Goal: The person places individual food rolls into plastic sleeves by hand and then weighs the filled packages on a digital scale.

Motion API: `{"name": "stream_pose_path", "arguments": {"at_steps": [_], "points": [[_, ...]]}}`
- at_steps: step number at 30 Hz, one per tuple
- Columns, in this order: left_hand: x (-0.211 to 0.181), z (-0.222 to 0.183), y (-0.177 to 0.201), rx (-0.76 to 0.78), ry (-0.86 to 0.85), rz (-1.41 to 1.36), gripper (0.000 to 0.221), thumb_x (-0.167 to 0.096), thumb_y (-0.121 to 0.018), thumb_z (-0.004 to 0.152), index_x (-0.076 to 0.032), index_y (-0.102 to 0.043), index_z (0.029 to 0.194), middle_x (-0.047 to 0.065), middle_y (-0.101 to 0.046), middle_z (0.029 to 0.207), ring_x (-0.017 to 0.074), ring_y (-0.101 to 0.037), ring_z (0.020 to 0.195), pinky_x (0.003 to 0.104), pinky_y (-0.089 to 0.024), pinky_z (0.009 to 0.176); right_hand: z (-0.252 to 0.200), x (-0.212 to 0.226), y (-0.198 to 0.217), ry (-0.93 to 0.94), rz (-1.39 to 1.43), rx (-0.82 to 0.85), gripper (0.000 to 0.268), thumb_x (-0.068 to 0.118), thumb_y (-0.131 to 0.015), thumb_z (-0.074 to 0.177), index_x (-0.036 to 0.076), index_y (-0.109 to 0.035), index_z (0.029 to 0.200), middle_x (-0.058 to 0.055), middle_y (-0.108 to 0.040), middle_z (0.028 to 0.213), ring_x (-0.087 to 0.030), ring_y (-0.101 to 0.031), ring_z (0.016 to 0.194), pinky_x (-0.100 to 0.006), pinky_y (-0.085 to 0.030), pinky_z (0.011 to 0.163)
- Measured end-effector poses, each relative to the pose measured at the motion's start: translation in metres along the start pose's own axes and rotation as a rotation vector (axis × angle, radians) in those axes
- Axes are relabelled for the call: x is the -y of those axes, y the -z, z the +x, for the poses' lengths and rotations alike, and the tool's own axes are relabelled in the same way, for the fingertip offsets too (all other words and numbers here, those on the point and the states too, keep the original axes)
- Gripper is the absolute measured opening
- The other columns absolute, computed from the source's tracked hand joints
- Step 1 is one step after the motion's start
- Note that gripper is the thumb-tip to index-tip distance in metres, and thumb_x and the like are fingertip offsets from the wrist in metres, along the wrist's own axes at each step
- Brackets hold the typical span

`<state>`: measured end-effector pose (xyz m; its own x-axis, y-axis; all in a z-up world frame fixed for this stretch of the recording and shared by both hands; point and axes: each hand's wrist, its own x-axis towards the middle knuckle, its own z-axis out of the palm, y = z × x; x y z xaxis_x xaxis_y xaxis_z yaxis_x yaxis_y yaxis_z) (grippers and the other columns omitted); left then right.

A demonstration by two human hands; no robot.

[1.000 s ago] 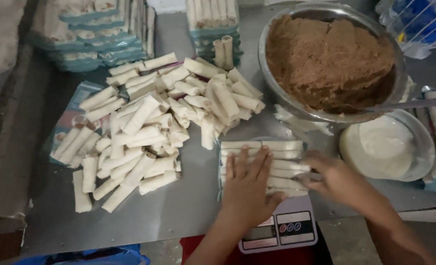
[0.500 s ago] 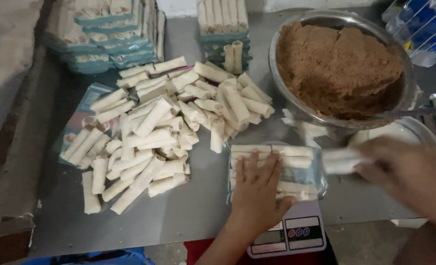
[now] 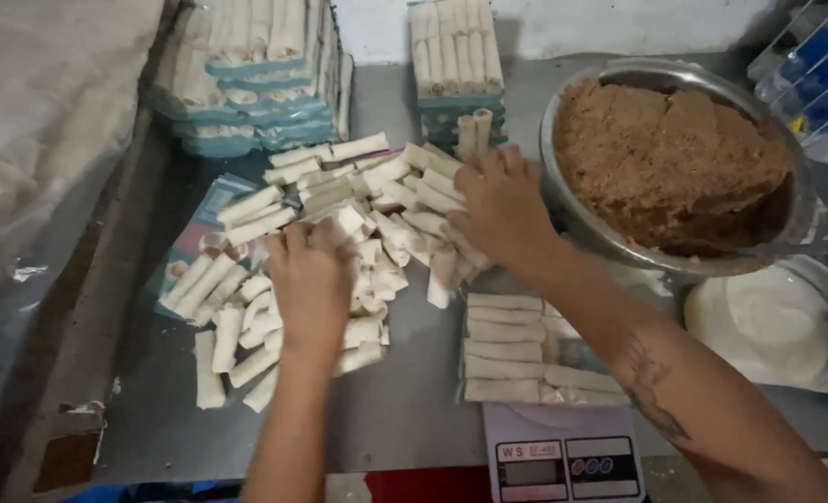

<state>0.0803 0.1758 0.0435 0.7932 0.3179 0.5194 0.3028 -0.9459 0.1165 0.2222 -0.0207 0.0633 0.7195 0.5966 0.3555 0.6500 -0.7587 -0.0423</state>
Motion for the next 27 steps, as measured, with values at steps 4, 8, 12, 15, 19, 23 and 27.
{"name": "stream_pose_path", "arguments": {"at_steps": [4, 8, 12, 15, 19, 23, 27], "points": [[0.018, 0.013, 0.005, 0.018, 0.02, -0.149, 0.029, 0.002, -0.06, 0.066, -0.001, -0.064, 0.094, 0.017, -0.059, 0.085, 0.0368, -0.055, 0.078, 0.043, -0.042, 0.071, -0.002, 0.05, -0.004, 0.439, 0.23, -0.313, 0.007, 0.013, -0.073, 0.078, 0.01, -0.068, 0.081, -0.013, -0.06, 0.098, -0.031, -0.053, 0.097, -0.043, -0.038, 0.078], [0.044, -0.01, 0.017, -0.121, 0.422, -0.548, 0.03, -0.012, -0.056, 0.078, -0.002, -0.057, 0.107, 0.013, -0.056, 0.091, 0.0309, -0.056, 0.087, 0.043, -0.039, 0.081, -0.016, 0.104, -0.012, 0.631, 0.444, -0.109, 0.021, 0.007, -0.067, 0.077, 0.006, -0.068, 0.099, -0.014, -0.06, 0.106, -0.031, -0.055, 0.091, -0.042, -0.045, 0.078], [0.034, -0.038, 0.067, -0.44, 0.961, -1.276, 0.04, -0.029, -0.052, 0.095, -0.007, -0.048, 0.129, 0.0, -0.048, 0.088, 0.0119, -0.048, 0.081, 0.031, -0.034, 0.076, -0.006, 0.118, -0.031, 0.702, 0.278, -0.188, 0.017, 0.004, -0.069, 0.075, 0.005, -0.067, 0.091, -0.012, -0.061, 0.092, -0.029, -0.055, 0.091, -0.038, -0.047, 0.08], [0.019, -0.056, 0.091, -0.488, 0.92, -1.32, 0.03, -0.028, -0.047, 0.097, -0.012, -0.046, 0.123, -0.005, -0.043, 0.078, 0.0048, -0.037, 0.06, 0.023, -0.034, 0.056, -0.006, 0.109, 0.001, 0.679, 0.316, -0.185, 0.023, -0.001, -0.068, 0.077, 0.003, -0.066, 0.1, -0.013, -0.064, 0.093, -0.029, -0.057, 0.092, -0.04, -0.048, 0.086], [-0.003, -0.07, 0.093, -0.333, 0.705, -1.122, 0.027, -0.032, -0.034, 0.099, -0.007, -0.039, 0.09, 0.004, -0.04, 0.071, 0.0124, -0.038, 0.057, 0.027, -0.035, 0.053, -0.044, 0.063, 0.073, 0.386, 0.806, -0.039, 0.022, 0.001, -0.057, 0.09, 0.004, -0.059, 0.112, -0.014, -0.053, 0.117, -0.031, -0.052, 0.112, -0.039, -0.041, 0.093], [-0.025, -0.116, 0.047, -0.139, 0.5, -1.044, 0.032, -0.033, -0.037, 0.101, -0.008, -0.056, 0.095, 0.005, -0.058, 0.086, 0.0166, -0.054, 0.076, 0.03, -0.044, 0.072, -0.139, -0.023, 0.121, -0.052, 0.695, -0.002, 0.035, 0.017, -0.055, 0.088, 0.007, -0.061, 0.121, -0.009, -0.056, 0.126, -0.023, -0.055, 0.115, -0.036, -0.044, 0.099], [-0.084, -0.121, 0.031, 0.35, 0.341, -0.994, 0.022, -0.026, -0.047, 0.09, -0.013, -0.058, 0.104, 0.005, -0.067, 0.088, 0.0209, -0.065, 0.079, 0.035, -0.048, 0.072, -0.237, -0.076, 0.116, -0.36, 0.478, -0.173, 0.026, 0.011, -0.065, 0.085, 0.004, -0.067, 0.11, -0.01, -0.063, 0.112, -0.019, -0.06, 0.102, -0.028, -0.045, 0.085]]}}
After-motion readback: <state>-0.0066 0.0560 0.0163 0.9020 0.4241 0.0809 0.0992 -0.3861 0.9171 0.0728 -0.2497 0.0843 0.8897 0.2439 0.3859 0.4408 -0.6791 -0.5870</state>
